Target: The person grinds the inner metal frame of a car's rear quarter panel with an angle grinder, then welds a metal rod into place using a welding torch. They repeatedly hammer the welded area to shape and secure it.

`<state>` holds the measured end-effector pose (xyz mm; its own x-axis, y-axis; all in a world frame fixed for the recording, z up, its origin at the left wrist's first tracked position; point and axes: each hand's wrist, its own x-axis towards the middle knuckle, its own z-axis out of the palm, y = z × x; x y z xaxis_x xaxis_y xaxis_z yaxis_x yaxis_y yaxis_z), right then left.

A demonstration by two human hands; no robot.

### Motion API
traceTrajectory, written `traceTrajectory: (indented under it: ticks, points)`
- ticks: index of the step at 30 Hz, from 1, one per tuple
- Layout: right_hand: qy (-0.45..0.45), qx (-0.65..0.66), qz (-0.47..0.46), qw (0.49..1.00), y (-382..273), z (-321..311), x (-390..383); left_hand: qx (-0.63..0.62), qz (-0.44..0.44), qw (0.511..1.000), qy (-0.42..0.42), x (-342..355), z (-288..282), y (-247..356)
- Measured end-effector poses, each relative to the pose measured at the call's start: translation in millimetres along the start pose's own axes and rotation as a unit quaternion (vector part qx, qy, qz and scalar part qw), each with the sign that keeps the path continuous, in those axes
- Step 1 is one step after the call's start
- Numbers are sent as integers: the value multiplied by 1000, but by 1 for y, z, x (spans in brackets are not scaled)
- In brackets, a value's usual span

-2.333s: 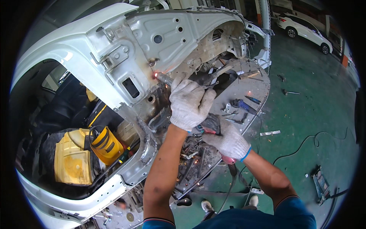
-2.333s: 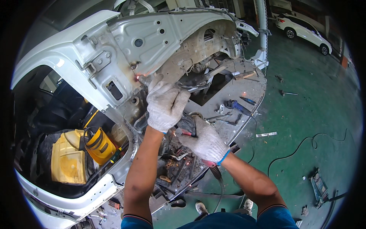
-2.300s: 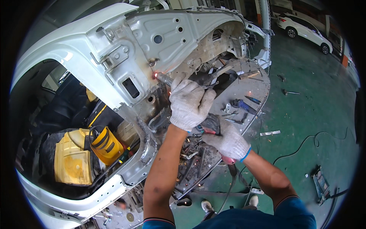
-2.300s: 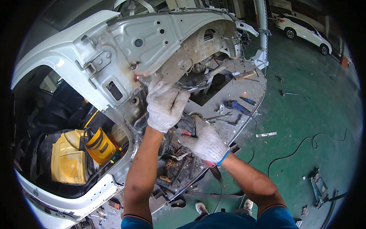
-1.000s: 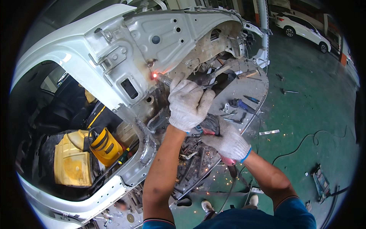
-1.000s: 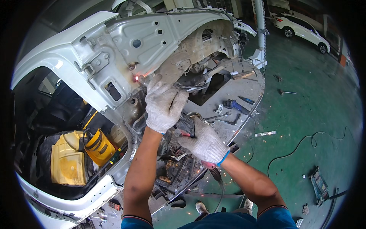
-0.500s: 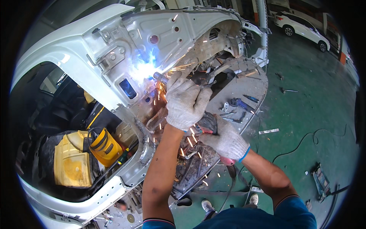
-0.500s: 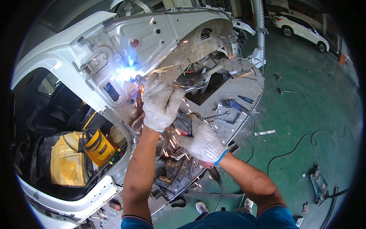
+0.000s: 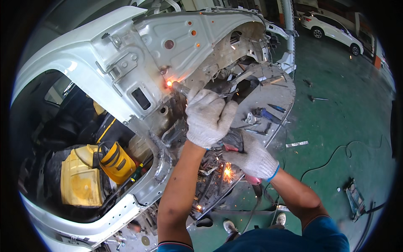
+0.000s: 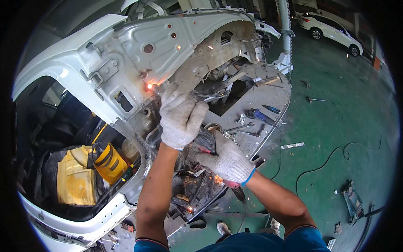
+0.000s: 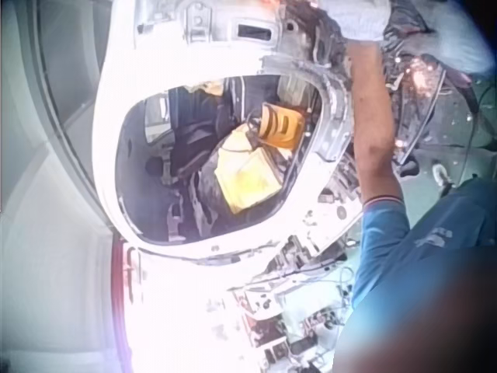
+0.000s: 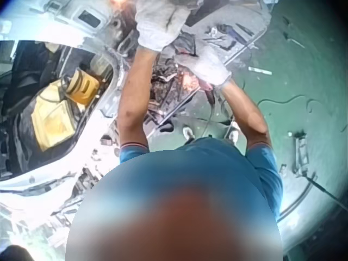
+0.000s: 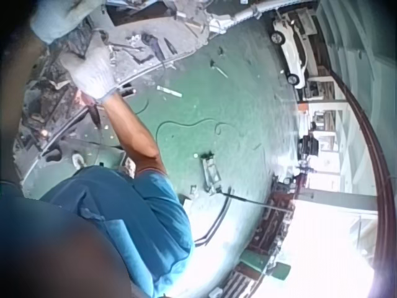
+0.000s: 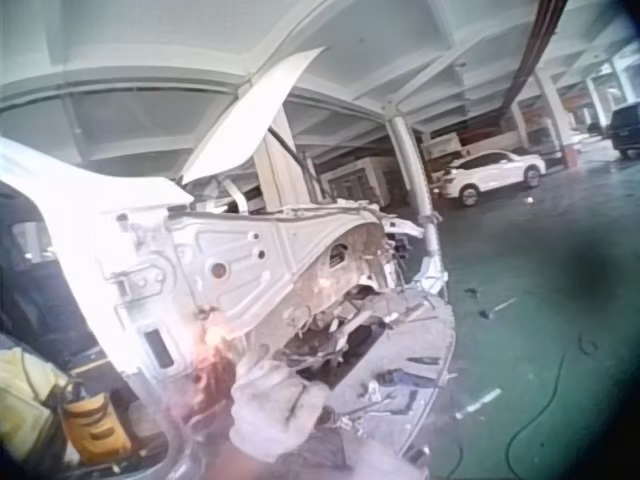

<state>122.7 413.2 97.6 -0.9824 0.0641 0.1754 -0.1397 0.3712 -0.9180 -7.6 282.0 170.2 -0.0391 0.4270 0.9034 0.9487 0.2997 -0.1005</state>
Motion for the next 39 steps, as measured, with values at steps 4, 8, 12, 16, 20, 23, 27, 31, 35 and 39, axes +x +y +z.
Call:
traceTrajectory:
  ticks: [4, 8, 12, 16, 20, 23, 27, 31, 35, 39]
  points:
    - [-11, 82, -4, 997, 8, 1, -2, -6, 4, 1000, -4, -3, 6, 1]
    - [26, 22, -75, 997, 7, -1, 0, 9, 5, 1000, 2, -2, 7, -3]
    - [31, -7, -69, 997, 1, -2, 3, 12, 2, 1000, 11, 0, 5, -6]
    - [51, -19, -75, 996, -6, 0, 4, 22, -8, 1000, 5, 1, 1, -9]
    - [25, 2, -64, 998, -12, 0, 6, 22, -8, 1000, 0, 2, -3, -11]
    - [28, -21, -36, 999, -16, 0, 5, 10, -19, 1000, 2, 3, -4, -10]
    - [23, -36, -21, 999, -19, 1, 3, -5, -38, 999, 14, 4, -5, -9]
    - [46, -83, -68, 993, -19, 4, 3, -27, -37, 999, 2, 5, -7, -9]
    - [50, -61, -35, 996, -20, 4, 3, -16, -35, 999, 20, 5, -5, -10]
    - [37, -61, -11, 997, -23, 3, 3, -24, -45, 998, 30, 4, -5, -11]
